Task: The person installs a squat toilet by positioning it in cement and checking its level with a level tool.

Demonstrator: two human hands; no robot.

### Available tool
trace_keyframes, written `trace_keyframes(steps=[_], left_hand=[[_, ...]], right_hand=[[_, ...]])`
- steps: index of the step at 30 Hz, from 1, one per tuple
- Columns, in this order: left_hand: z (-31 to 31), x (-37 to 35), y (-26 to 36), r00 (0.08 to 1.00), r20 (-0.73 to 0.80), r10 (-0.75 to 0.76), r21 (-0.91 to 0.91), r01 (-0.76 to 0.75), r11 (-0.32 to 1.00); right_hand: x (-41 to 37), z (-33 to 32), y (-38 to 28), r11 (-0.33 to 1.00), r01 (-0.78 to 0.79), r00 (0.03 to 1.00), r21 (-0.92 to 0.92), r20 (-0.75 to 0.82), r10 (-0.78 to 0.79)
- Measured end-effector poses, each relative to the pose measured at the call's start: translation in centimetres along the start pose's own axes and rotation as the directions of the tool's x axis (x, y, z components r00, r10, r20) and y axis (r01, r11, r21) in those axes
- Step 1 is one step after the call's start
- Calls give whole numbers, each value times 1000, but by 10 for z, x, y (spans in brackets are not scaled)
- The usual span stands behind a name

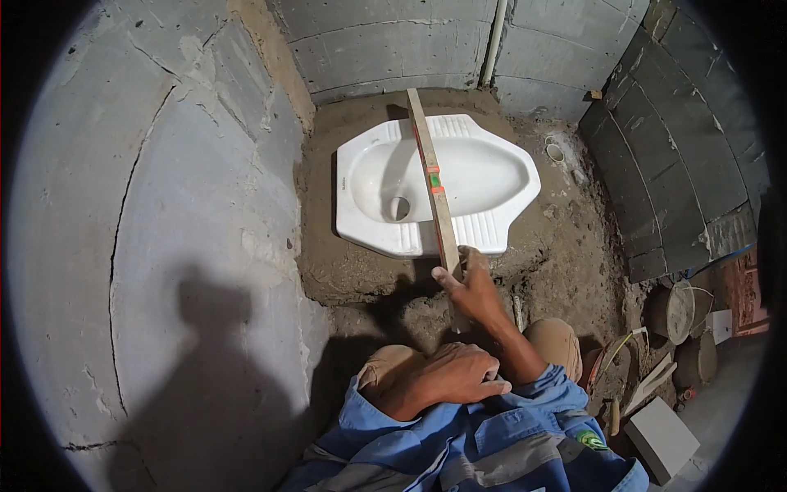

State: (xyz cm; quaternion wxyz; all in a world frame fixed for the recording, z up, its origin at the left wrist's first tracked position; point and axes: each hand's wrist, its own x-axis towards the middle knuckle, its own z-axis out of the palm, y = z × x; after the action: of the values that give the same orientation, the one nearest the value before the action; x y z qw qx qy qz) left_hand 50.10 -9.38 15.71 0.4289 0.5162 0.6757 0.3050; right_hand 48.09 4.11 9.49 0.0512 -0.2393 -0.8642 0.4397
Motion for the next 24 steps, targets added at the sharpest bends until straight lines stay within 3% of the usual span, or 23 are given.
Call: trace_keyframes(steps=[4, 7, 10, 12, 14, 16, 20, 22, 24], left_hand=[[5, -5, -1, 990, -118, 72, 46, -67, 997], [3, -4, -3, 998, -57, 23, 91, -18, 996], [3, 3, -8, 1000, 8, -23, 165, 21, 986], [6, 9, -12, 998, 41, -37, 176, 29, 984], [10, 13, -18, 996, 74, -44, 189, 30, 982], [16, 14, -23, 996, -26, 82, 120, -79, 990], [9, 13, -12, 995, 56, 86, 43, -88, 995], [-4, 8, -1, 990, 79, 116, -125, -106, 987], [-1, 11, -7, 988, 74, 137, -157, -124, 980]], right_hand=[[-15, -46, 0, 1000, 28, 999, 13, -38, -27], [-25, -71, 26, 996, 44, 996, 72, -76, -39], [-25, -83, 47, 993, -58, 995, 107, -69, 66], [-24, -87, 51, 966, -40, 997, -257, 57, 56], [-23, -86, 47, 979, -12, 997, -204, 72, 28], [-22, -86, 45, 979, 2, 981, -205, 192, 39], [-22, -83, 47, 957, 48, 955, -285, 295, 40], [-22, -83, 45, 957, 50, 949, -286, 313, 44], [-22, -83, 40, 956, 48, 942, -290, 331, 53]])
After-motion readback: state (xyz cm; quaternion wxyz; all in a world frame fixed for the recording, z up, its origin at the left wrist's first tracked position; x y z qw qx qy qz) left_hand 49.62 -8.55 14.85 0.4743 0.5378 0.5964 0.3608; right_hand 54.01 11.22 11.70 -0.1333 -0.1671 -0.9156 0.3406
